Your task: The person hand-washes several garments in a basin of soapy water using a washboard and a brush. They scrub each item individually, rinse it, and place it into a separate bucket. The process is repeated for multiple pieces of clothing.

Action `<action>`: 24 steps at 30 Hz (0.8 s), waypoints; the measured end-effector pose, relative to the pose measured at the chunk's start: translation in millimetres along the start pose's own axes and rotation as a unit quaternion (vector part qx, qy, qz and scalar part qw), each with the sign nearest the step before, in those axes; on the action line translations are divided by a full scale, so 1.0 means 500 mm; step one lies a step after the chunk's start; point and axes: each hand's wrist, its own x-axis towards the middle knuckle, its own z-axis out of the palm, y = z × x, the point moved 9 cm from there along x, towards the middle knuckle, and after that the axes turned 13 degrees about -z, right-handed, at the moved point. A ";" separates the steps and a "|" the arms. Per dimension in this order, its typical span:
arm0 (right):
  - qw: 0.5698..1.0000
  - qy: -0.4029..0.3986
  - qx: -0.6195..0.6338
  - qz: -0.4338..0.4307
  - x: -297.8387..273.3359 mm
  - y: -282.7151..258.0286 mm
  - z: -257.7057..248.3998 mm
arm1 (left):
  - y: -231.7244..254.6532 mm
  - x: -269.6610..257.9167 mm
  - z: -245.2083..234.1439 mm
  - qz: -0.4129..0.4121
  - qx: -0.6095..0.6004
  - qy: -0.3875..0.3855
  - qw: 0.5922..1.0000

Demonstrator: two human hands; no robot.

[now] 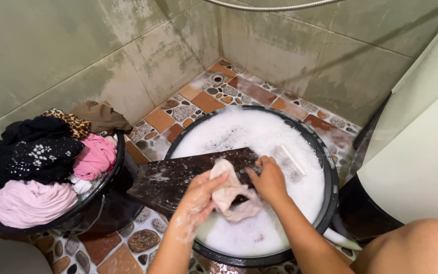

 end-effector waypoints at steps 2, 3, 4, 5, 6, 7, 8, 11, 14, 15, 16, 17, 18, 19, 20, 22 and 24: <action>0.955 0.024 0.296 0.023 -0.010 -0.014 0.032 | 0.011 -0.014 -0.005 0.052 0.085 0.027 0.995; 0.943 -0.037 0.331 0.013 -0.013 -0.038 0.064 | 0.015 -0.016 -0.012 0.079 0.106 0.053 0.990; 0.926 -0.099 0.364 0.003 -0.025 -0.065 0.096 | 0.020 -0.017 -0.016 0.106 0.128 0.079 0.983; 0.904 -0.158 0.398 -0.007 -0.038 -0.094 0.128 | 0.019 -0.016 -0.029 0.103 0.127 0.114 0.980; 0.893 -0.182 0.411 -0.004 -0.050 -0.108 0.145 | 0.021 -0.019 -0.043 0.101 0.127 0.148 0.976; 0.882 -0.205 0.424 0.001 -0.066 -0.120 0.161 | 0.025 -0.025 -0.057 0.097 0.127 0.182 0.970; 0.870 -0.228 0.437 0.005 -0.082 -0.128 0.173 | 0.041 -0.035 -0.067 0.121 0.102 0.199 0.967; 0.894 -0.319 0.314 0.006 -0.123 -0.114 0.189 | 0.098 -0.084 -0.107 0.193 -0.011 0.214 0.958; 0.918 -0.269 0.267 0.116 -0.115 -0.048 0.147 | 0.147 -0.132 -0.156 0.248 -0.168 0.133 0.945; 0.912 -0.194 0.338 0.126 -0.091 -0.041 0.119 | 0.158 -0.141 -0.168 0.257 -0.203 0.094 0.940; 0.897 -0.117 0.404 0.136 -0.067 -0.034 0.092 | 0.163 -0.142 -0.177 0.265 -0.238 0.055 0.933; 0.844 -0.047 0.513 0.150 -0.048 -0.035 0.077 | 0.141 -0.126 -0.184 0.231 -0.241 0.064 0.940; 0.775 0.025 0.611 0.161 -0.032 -0.038 0.067 | 0.108 -0.101 -0.186 0.198 -0.245 0.072 0.947; 0.691 0.096 0.697 0.167 -0.021 -0.042 0.060 | 0.070 -0.070 -0.184 0.164 -0.249 0.079 0.951; 0.695 0.088 0.702 0.127 -0.011 -0.069 0.063 | 0.041 -0.025 -0.152 0.141 -0.243 0.017 0.960; 0.701 0.073 0.707 0.050 -0.011 -0.138 0.091 | -0.037 0.063 -0.114 0.087 -0.242 -0.043 0.966; 0.790 0.023 0.612 -0.012 -0.051 -0.210 0.142 | -0.089 0.127 -0.108 0.071 -0.281 -0.115 0.950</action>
